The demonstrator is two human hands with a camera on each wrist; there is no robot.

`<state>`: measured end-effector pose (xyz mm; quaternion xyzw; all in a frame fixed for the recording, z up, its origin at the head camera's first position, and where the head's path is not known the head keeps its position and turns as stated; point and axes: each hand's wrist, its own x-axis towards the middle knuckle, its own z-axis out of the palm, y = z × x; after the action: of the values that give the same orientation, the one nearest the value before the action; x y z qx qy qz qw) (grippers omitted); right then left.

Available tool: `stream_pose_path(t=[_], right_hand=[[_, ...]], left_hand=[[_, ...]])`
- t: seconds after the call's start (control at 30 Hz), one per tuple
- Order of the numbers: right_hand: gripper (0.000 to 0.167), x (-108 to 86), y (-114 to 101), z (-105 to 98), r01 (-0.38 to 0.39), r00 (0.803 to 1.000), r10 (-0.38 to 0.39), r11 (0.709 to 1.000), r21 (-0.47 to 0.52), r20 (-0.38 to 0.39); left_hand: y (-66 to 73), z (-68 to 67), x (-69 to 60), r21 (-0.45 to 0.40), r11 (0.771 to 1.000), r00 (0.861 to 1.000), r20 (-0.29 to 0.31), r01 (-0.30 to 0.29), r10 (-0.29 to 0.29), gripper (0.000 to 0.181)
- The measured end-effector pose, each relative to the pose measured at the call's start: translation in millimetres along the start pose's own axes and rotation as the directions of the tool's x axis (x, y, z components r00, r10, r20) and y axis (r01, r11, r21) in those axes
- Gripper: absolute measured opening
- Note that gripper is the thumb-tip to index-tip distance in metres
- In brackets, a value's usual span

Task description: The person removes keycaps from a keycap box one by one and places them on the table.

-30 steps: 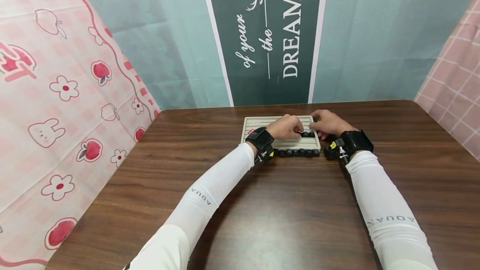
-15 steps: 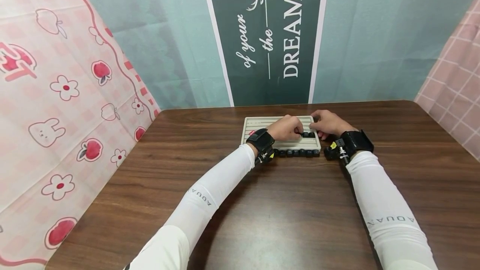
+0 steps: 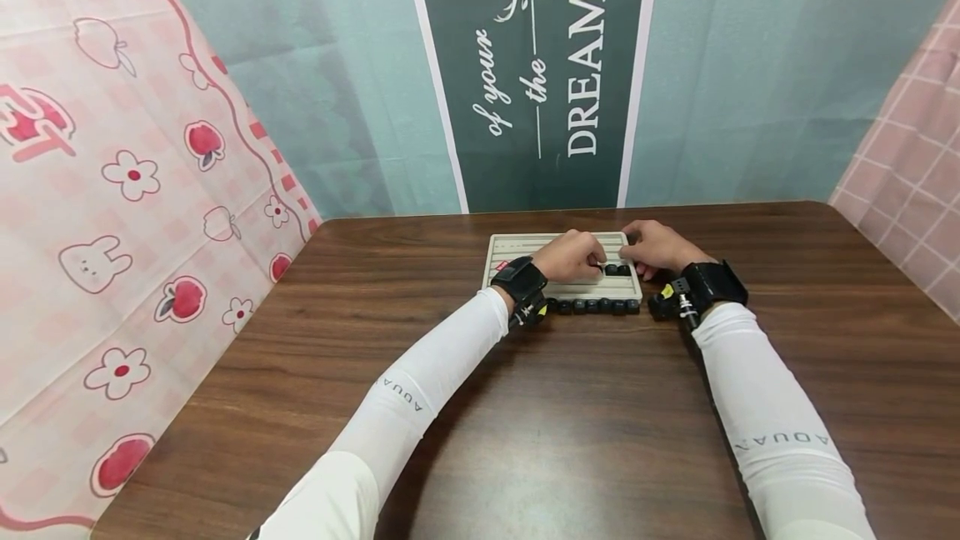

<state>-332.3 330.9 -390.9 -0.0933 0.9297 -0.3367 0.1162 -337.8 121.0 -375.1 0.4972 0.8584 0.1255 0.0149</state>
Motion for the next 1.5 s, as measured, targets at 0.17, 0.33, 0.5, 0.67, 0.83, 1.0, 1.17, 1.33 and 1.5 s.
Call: stream_pose_path(t=[0.17, 0.33, 0.5, 0.67, 0.83, 1.0, 1.17, 1.33, 1.5], right_hand=[[0.055, -0.3, 1, 0, -0.003, 1.000, 0.003, 1.000, 0.006, 0.003], [0.056, -0.4, 2, 0, 0.010, 1.000, -0.010, 1.000, 0.007, 0.001], [0.057, -0.1, 3, 0, 0.022, 1.000, -0.022, 1.000, 0.013, -0.001], [0.056, 0.5, 2, 0, 0.016, 1.000, -0.016, 1.000, 0.010, -0.004], [0.056, 1.1, 2, 0, 0.006, 1.000, -0.006, 1.000, 0.007, -0.004], [0.056, 0.3, 2, 0, 0.007, 1.000, -0.007, 1.000, 0.007, -0.005], [0.058, -0.5, 0, 1, 0.004, 1.000, -0.004, 1.000, 0.010, 0.001], [0.058, -0.8, -1, 1, 0.004, 1.000, -0.004, 1.000, 0.008, -0.003], [0.056, 0.5, 1, 1, -0.005, 1.000, 0.005, 1.000, 0.018, -0.004]], left_hand=[[-0.7, -0.6, -0.6, -0.021, 1.000, 1.000, 0.006, -0.013, 0.013, 0.039], [-4.3, 0.4, -1.1, -0.051, 0.998, 1.000, -0.008, -0.026, 0.026, 0.038], [-6.0, -0.6, -3.1, -0.089, 0.995, 0.998, -0.043, -0.045, 0.041, 0.034], [-7.7, -3.8, -7.3, -0.118, 0.992, 0.998, -0.056, -0.044, 0.037, 0.026], [-10.7, -4.6, -10.6, -0.138, 0.990, 0.999, -0.036, -0.017, 0.012, 0.012], [-12.7, -3.8, -11.0, -0.148, 0.989, 1.000, -0.027, -0.009, 0.005, 0.015], [-14.2, -3.1, -10.8, -0.132, 0.991, 1.000, -0.023, -0.005, 0.002, 0.016], [-14.1, -3.9, -13.7, -0.130, 0.992, 1.000, -0.022, -0.001, -0.002, 0.018], [-12.0, -6.0, -17.8, -0.124, 0.992, 1.000, -0.026, 0.010, -0.014, 0.021]])
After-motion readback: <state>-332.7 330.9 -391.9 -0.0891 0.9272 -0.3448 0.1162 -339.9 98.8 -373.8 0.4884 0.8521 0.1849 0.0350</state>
